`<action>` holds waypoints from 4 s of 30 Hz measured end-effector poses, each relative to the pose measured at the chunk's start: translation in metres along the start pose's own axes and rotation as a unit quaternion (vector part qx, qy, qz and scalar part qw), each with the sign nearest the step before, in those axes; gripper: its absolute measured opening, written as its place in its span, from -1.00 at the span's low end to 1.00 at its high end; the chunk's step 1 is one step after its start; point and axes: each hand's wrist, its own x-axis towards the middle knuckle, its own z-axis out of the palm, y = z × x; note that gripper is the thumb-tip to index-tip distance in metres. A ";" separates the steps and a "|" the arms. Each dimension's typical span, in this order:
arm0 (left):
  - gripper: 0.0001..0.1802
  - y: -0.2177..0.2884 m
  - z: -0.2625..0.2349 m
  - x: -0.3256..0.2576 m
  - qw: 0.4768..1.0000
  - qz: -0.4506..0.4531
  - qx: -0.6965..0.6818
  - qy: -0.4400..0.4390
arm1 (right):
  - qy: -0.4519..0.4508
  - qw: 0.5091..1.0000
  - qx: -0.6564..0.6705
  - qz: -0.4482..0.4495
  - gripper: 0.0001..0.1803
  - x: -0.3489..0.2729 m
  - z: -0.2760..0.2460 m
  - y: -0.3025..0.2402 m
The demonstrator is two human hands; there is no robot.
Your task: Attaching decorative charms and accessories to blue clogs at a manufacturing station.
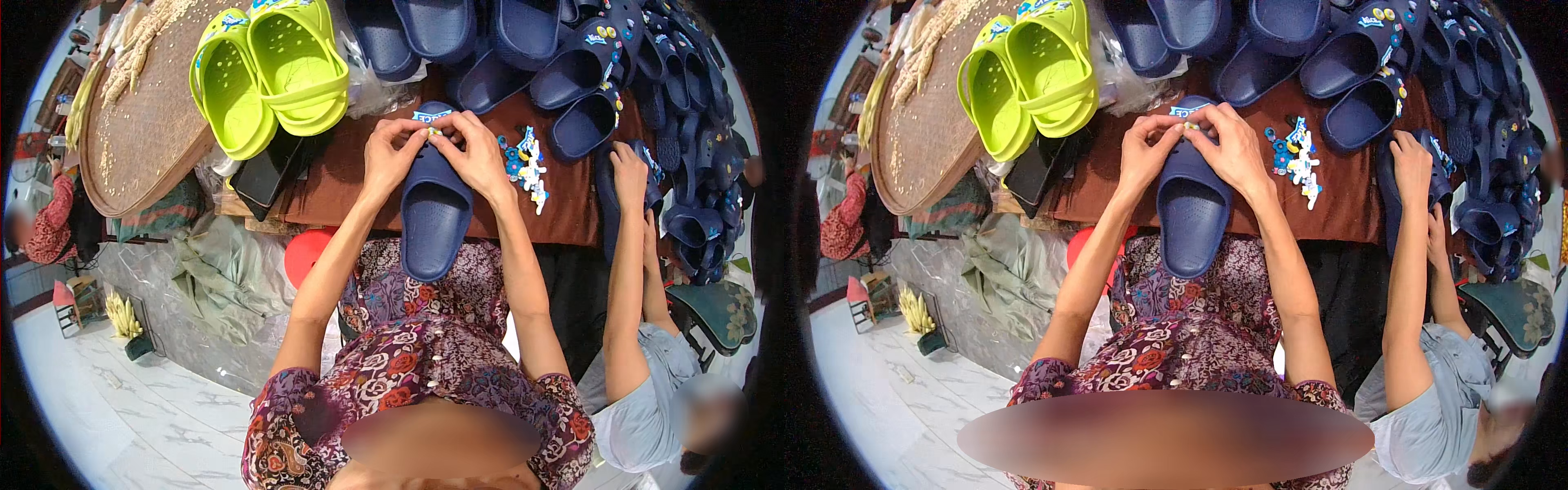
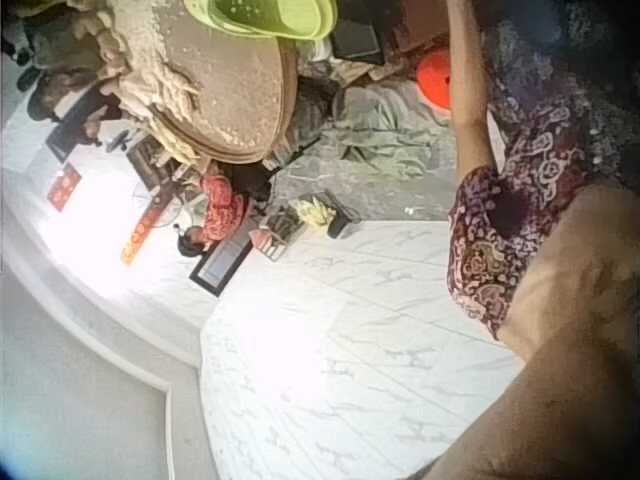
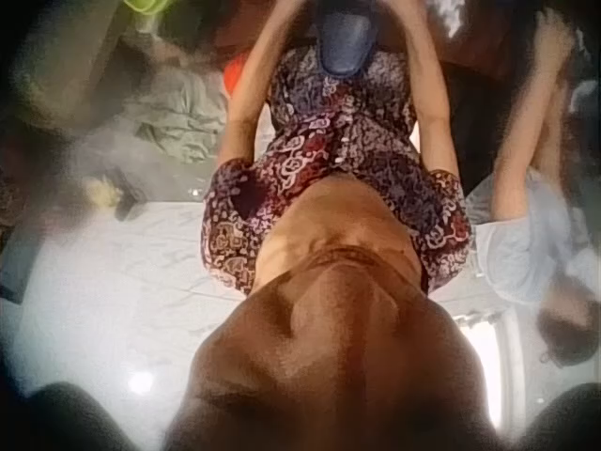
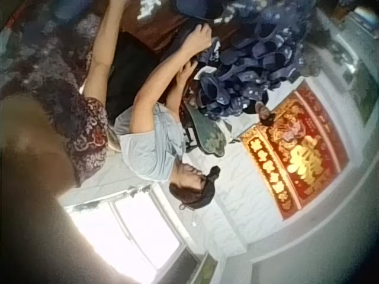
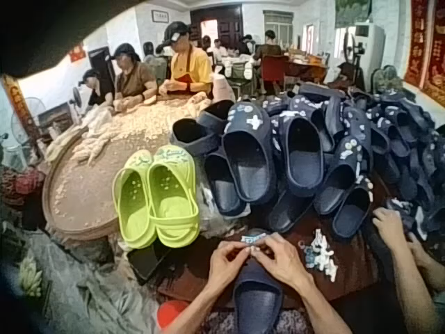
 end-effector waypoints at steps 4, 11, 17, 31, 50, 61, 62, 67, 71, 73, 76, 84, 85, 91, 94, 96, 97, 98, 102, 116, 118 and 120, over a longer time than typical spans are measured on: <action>-0.80 -0.003 0.001 0.002 0.999 -0.015 -0.042 -0.002 | 0.006 1.000 -0.008 0.007 -0.75 0.000 0.002 0.000; -0.50 -0.010 0.003 0.006 0.982 -0.154 -0.111 -0.006 | 0.007 0.999 0.000 0.032 -0.78 0.001 0.003 -0.003; -0.18 -0.014 0.002 0.018 0.978 -0.171 -0.108 -0.048 | 0.009 0.999 0.018 0.040 -0.74 0.000 0.003 0.005; -0.16 -0.019 -0.001 0.026 0.972 -0.183 -0.100 -0.106 | 0.021 0.997 0.066 0.041 -0.71 -0.010 0.001 0.014; -0.30 -0.007 -0.006 0.008 0.954 -0.222 -0.191 -0.071 | 0.036 0.996 0.045 0.064 -0.72 -0.007 0.006 0.007; -0.14 -0.007 0.004 0.014 0.971 -0.187 -0.129 -0.070 | 0.042 0.997 0.042 0.057 -0.75 -0.008 0.007 0.007; -0.15 -0.006 0.004 0.014 0.971 -0.186 -0.132 -0.073 | 0.045 0.997 0.045 0.052 -0.75 -0.008 0.008 0.008; -0.19 -0.013 0.004 0.017 0.967 -0.187 -0.152 -0.083 | 0.048 0.997 0.047 0.045 -0.77 -0.008 0.009 0.011; -0.22 -0.015 0.005 0.013 0.968 -0.169 -0.173 -0.061 | 0.054 0.997 0.036 0.046 -0.73 -0.007 0.011 0.009; -0.25 -0.014 0.005 0.009 0.970 -0.167 -0.166 -0.056 | 0.062 0.997 0.022 0.047 -0.69 -0.008 0.011 0.004; -0.31 -0.013 0.000 0.003 0.969 -0.166 -0.175 -0.055 | 0.058 0.997 0.023 0.054 -0.70 -0.007 0.012 0.006; -0.40 0.004 -0.010 -0.005 0.966 -0.188 -0.160 -0.083 | 0.069 0.995 -0.003 0.065 -0.72 -0.008 0.017 0.001; -0.40 0.005 -0.010 -0.005 0.966 -0.188 -0.159 -0.075 | 0.084 0.995 0.007 0.048 -0.72 -0.009 0.017 0.002; -0.22 -0.017 0.001 0.007 0.983 -0.137 -0.118 -0.034 | 0.087 0.993 0.077 0.021 -0.76 -0.017 0.010 0.006; -0.21 -0.027 0.009 0.015 0.987 -0.147 -0.034 -0.048 | 0.120 0.983 0.097 0.096 -0.78 -0.030 0.000 0.016; -0.18 -0.022 0.009 0.014 0.986 -0.157 -0.028 -0.054 | 0.145 0.982 0.069 0.102 -0.81 -0.037 -0.008 0.029; -0.12 -0.023 0.009 0.015 0.986 -0.156 -0.027 -0.056 | 0.155 0.983 0.027 0.097 -0.82 -0.041 -0.013 0.036; -0.06 -0.025 0.009 0.016 0.986 -0.156 -0.027 -0.057 | 0.162 0.982 -0.015 0.092 -0.82 -0.043 -0.018 0.040; -0.07 -0.028 0.010 0.017 0.981 -0.172 -0.065 -0.058 | 0.172 0.970 -0.146 0.091 -0.81 -0.052 -0.027 0.064; -0.18 0.005 -0.013 0.003 0.961 -0.222 -0.138 -0.087 | 0.181 0.952 -0.222 0.105 -0.76 -0.046 -0.028 0.079; -0.14 -0.001 -0.007 0.006 0.967 -0.198 -0.132 -0.087 | 0.171 0.945 -0.247 0.129 -0.79 -0.042 -0.027 0.080; -0.10 -0.006 -0.003 0.009 0.973 -0.173 -0.125 -0.087 | 0.169 0.943 -0.252 0.133 -0.80 -0.041 -0.027 0.081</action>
